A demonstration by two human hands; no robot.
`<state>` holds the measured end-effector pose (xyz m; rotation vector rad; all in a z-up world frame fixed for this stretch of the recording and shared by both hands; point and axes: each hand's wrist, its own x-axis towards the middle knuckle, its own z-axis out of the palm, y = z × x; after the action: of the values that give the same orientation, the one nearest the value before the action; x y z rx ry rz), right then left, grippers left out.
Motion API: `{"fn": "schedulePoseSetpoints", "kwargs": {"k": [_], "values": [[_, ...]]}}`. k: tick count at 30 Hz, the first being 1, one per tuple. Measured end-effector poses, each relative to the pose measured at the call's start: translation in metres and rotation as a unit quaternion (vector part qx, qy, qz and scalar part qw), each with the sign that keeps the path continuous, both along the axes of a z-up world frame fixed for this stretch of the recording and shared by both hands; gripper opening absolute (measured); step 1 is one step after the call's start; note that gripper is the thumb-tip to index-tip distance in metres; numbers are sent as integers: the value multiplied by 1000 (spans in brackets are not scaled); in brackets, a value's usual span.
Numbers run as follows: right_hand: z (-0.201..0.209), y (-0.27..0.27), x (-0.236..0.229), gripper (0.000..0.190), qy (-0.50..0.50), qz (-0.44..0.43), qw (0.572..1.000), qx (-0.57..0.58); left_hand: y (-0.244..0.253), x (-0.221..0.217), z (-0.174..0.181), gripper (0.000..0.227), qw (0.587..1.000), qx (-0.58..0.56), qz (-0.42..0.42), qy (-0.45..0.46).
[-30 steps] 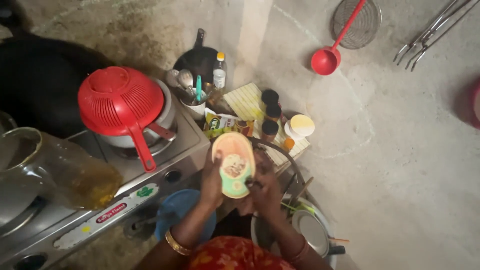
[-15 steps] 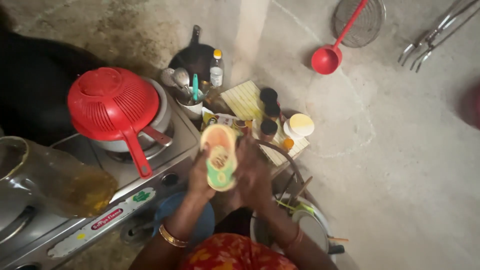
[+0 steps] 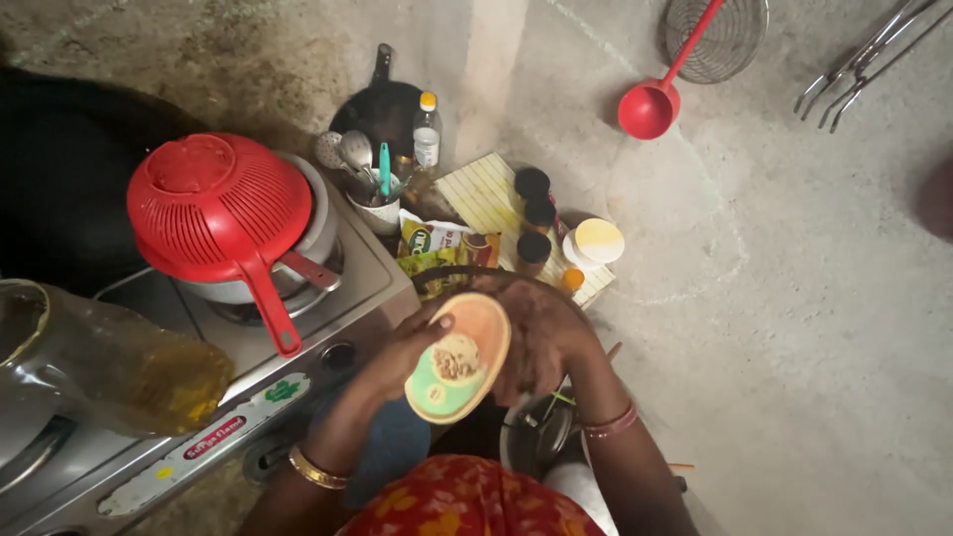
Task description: Organizing and tidying various food containers and kitchen utensils on a counter.
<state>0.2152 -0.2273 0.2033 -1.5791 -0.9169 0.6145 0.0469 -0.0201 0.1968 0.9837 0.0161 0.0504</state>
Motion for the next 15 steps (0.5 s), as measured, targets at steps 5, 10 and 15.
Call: {"fn": "schedulePoseSetpoints", "kwargs": {"k": [5,10,15], "values": [[-13,-1,-28,62,147,63,987,13,17,6,-10,65,970,241,-25,15],[-27,1,-38,51,162,-201,950,178,-5,-6,2,83,993,-91,72,-26],[-25,14,-80,43,-13,-299,942,151,-42,15,-13,74,959,-65,271,-57]]}}
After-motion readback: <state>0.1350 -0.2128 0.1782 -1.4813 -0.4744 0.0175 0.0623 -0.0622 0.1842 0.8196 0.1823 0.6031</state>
